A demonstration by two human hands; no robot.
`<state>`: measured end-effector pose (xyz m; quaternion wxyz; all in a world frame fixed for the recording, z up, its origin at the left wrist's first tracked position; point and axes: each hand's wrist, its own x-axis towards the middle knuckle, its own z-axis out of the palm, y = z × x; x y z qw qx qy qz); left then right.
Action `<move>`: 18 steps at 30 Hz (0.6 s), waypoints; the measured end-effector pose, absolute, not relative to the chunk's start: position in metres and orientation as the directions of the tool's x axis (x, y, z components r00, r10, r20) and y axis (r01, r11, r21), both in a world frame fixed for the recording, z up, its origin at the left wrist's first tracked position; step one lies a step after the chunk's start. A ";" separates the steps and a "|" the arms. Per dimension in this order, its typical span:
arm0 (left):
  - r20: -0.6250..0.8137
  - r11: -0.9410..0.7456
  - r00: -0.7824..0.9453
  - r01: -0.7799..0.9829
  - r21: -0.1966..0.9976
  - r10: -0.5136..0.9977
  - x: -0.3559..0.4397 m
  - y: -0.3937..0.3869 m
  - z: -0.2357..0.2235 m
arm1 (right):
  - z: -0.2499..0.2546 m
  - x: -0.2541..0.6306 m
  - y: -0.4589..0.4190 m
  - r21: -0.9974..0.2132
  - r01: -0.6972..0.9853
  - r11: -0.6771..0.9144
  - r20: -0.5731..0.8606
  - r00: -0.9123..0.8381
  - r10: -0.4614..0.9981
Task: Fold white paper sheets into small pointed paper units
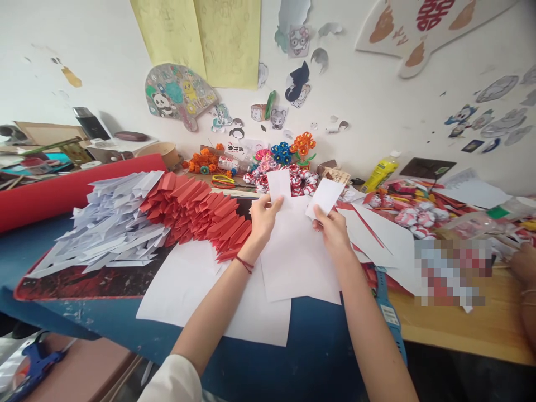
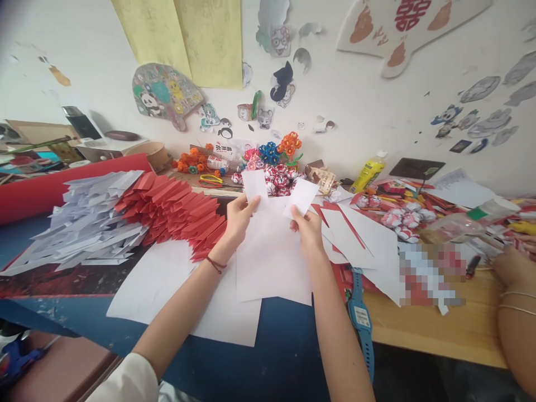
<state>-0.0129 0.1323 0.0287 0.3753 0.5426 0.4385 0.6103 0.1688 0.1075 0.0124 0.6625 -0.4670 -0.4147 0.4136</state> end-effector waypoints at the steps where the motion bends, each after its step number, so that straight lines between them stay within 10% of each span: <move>1: 0.343 -0.344 -0.086 0.010 0.939 0.935 -0.011 0.131 0.028 | 0.012 0.167 0.107 -0.965 -0.136 0.223 0.180 0.273 0.945; 18: 0.428 -0.400 0.083 0.547 0.735 0.900 0.002 0.124 0.022 | 0.013 0.154 0.099 -0.983 0.136 0.122 0.100 -0.157 0.983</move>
